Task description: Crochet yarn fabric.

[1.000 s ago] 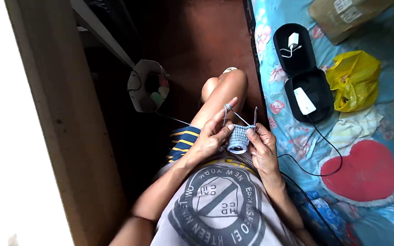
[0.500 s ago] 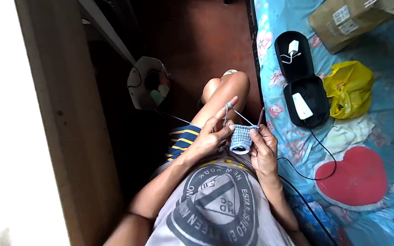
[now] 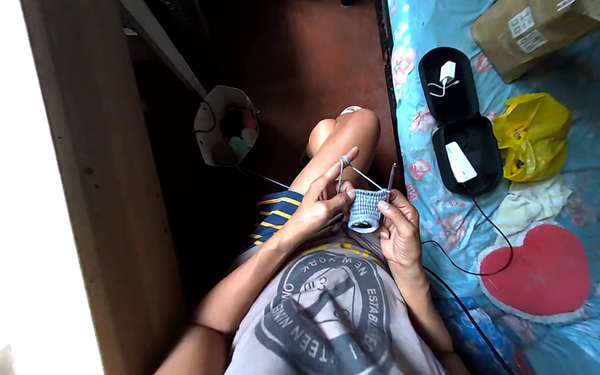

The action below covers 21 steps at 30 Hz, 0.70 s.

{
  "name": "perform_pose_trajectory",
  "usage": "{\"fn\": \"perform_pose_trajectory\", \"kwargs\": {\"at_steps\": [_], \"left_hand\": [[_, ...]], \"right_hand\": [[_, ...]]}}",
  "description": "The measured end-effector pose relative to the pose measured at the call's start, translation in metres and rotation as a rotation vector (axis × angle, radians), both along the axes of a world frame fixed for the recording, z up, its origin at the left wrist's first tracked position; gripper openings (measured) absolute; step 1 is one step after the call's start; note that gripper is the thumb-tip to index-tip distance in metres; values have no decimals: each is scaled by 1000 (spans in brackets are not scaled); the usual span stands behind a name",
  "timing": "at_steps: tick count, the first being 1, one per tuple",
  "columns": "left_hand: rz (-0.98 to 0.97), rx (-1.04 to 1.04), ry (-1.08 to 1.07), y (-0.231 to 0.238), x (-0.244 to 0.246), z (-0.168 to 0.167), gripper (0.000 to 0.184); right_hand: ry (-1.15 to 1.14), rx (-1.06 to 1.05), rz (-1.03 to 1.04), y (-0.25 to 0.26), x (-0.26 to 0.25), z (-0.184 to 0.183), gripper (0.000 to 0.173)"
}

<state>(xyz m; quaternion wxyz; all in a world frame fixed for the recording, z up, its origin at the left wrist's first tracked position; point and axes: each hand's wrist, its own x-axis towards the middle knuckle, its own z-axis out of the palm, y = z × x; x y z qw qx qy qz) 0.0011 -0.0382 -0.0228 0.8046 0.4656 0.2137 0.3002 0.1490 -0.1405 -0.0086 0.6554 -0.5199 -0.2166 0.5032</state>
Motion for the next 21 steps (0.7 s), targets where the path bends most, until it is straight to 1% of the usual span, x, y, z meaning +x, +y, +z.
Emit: {"fn": "perform_pose_trajectory", "kwargs": {"at_steps": [7,12,16,19,21], "left_hand": [[-3,1,34,1,-1,-1,68],[1,-16,2,0,-1,-3,68],[21,-30,57,2,-2,-3,66],[140,-87,188,4,2,-11,56],[224,-159,259,7,1,-17,53]], "right_hand": [[6,-16,-2,0,0,0,15],[3,-8,-1,0,-1,-1,14],[-12,-33,2,4,-3,-2,16],[-41,-67,71,21,-6,-16,18],[-99,-112,136,42,-8,-34,14]]}}
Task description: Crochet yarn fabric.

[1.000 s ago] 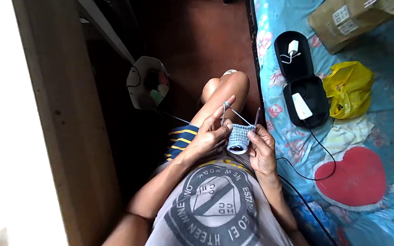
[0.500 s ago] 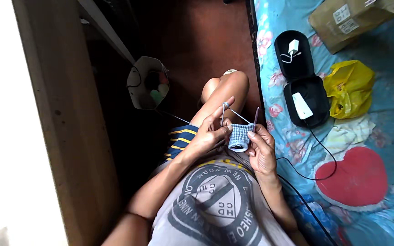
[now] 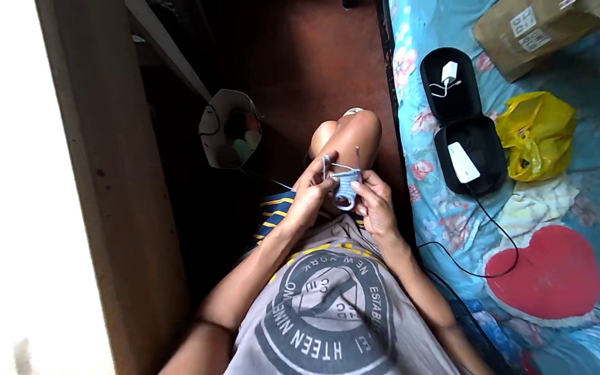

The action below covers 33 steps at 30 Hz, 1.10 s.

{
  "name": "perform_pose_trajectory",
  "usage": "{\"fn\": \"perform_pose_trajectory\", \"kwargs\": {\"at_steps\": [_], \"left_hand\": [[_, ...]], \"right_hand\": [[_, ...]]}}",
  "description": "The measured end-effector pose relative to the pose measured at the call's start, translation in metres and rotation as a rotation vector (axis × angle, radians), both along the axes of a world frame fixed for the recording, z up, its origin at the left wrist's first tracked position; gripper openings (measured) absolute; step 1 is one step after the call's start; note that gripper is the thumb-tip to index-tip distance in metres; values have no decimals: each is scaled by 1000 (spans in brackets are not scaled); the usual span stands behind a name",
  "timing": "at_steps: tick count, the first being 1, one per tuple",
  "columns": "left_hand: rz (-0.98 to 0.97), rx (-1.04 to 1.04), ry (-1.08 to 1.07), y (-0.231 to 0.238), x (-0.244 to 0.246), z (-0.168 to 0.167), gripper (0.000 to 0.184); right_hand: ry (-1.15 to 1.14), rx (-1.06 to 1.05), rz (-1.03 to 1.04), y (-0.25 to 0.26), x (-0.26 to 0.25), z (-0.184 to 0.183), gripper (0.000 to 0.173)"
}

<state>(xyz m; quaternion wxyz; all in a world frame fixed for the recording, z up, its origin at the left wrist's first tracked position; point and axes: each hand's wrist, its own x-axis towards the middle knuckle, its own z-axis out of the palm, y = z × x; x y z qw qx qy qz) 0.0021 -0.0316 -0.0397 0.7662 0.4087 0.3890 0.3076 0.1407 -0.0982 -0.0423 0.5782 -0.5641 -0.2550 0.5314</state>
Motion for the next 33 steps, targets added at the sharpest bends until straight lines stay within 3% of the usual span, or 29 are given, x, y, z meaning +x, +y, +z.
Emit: {"fn": "perform_pose_trajectory", "kwargs": {"at_steps": [3,7,10,15,19,25,33], "left_hand": [[79,33,-11,4,-3,-3,58],[197,43,-45,12,1,-19,60],[155,132,28,7,1,-22,59],[127,228,-29,7,9,-28,56],[108,218,-34,9,9,-27,53],[92,214,-47,8,8,-26,47],[83,182,-82,10,6,-25,45]], "right_hand": [[-120,-80,73,27,0,-16,11],[-116,-51,86,33,1,-21,12],[-112,-44,50,22,2,-26,11],[-130,-19,28,15,4,-29,9],[-88,22,-28,30,5,-33,12],[-140,14,69,2,5,-25,10],[-143,42,75,1,4,-26,10]]}}
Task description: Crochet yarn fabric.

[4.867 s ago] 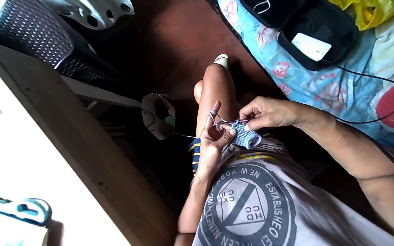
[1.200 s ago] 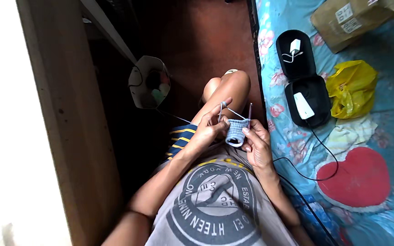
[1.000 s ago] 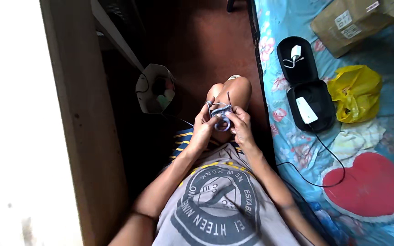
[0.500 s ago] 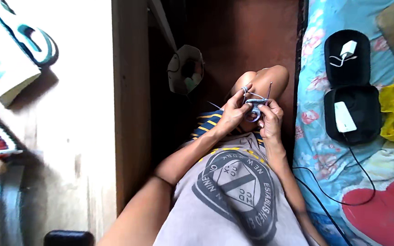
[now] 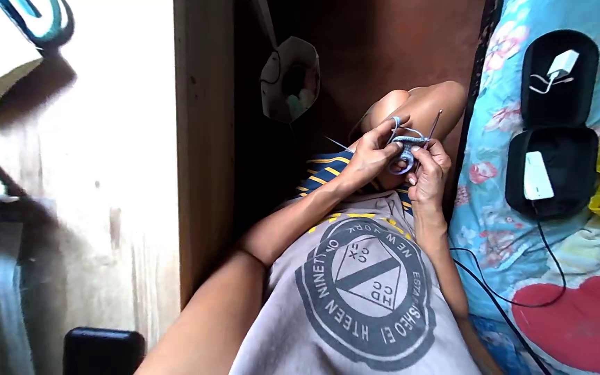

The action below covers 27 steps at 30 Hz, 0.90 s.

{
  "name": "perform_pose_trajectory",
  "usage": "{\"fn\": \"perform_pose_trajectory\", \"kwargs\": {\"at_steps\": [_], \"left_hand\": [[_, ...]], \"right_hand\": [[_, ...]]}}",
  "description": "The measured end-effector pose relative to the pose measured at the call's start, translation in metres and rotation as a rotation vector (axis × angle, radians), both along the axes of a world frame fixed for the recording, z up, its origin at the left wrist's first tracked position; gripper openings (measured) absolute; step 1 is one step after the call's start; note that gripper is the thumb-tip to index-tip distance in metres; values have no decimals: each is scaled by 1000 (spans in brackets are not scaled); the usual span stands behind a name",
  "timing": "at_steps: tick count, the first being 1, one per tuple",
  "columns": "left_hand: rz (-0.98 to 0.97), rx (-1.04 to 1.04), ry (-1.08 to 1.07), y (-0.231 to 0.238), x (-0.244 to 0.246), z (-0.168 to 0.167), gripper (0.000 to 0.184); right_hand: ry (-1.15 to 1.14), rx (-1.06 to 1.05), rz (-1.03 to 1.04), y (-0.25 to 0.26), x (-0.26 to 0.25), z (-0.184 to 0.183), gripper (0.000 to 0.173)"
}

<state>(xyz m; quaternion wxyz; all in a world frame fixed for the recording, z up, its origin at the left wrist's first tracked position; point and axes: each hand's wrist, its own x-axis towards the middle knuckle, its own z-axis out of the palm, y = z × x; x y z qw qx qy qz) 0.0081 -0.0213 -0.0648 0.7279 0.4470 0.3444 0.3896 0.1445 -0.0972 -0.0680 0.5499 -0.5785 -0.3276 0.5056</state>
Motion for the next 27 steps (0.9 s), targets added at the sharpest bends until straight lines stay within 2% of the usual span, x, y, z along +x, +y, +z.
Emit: {"fn": "perform_pose_trajectory", "kwargs": {"at_steps": [15,23,27], "left_hand": [[6,-4,-37,1,0,-1,51],[-7,-2,-39,0,-1,2,47],[-22,-99,-46,1,-3,9,43]], "right_hand": [[-10,15,-36,11,-4,3,13],[26,11,7,-4,-2,5,10],[101,-46,-21,8,1,14,14]]}}
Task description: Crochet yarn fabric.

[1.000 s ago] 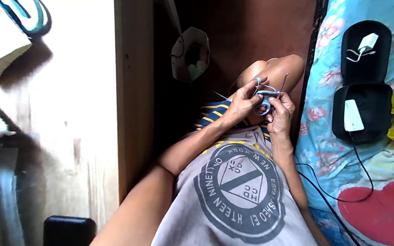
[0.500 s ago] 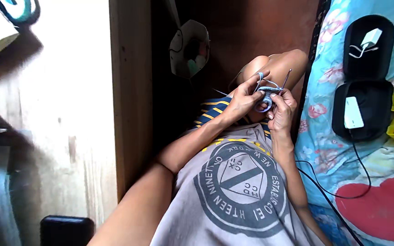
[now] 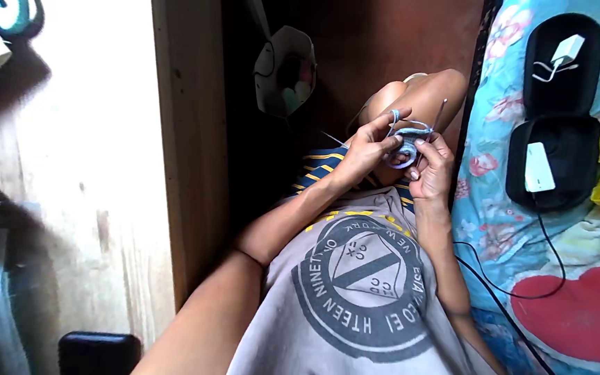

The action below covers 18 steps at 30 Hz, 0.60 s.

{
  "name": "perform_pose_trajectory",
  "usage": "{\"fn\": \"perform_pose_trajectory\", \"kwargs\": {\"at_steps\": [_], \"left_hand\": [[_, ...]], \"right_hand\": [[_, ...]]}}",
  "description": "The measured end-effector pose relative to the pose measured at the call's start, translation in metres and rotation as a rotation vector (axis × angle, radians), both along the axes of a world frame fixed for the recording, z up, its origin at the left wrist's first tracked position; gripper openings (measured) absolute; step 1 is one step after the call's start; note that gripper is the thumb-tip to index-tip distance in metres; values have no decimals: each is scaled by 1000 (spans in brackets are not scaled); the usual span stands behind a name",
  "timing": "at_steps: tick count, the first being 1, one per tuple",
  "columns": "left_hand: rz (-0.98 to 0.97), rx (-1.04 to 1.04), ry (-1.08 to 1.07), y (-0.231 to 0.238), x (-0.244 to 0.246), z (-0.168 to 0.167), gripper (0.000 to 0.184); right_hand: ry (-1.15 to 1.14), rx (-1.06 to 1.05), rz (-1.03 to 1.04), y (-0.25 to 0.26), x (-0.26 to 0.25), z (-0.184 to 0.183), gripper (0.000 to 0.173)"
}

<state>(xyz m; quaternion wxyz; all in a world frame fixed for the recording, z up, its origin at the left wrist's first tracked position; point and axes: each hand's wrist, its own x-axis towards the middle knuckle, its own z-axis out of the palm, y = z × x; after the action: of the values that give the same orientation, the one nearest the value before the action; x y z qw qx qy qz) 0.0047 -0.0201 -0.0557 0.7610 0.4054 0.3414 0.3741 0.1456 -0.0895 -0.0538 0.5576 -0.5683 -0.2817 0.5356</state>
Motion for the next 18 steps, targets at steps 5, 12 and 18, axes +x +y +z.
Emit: {"fn": "perform_pose_trajectory", "kwargs": {"at_steps": [5,12,18], "left_hand": [[-58,-219,-28,12,-19,18,32],[296,-242,155,72,-100,-28,37],[684,-471,669,109,-149,-131,41]], "right_hand": [[142,-3,-24,15,22,5,17],[374,45,4,46,50,-6,22],[304,-190,66,70,59,-33,16]]}}
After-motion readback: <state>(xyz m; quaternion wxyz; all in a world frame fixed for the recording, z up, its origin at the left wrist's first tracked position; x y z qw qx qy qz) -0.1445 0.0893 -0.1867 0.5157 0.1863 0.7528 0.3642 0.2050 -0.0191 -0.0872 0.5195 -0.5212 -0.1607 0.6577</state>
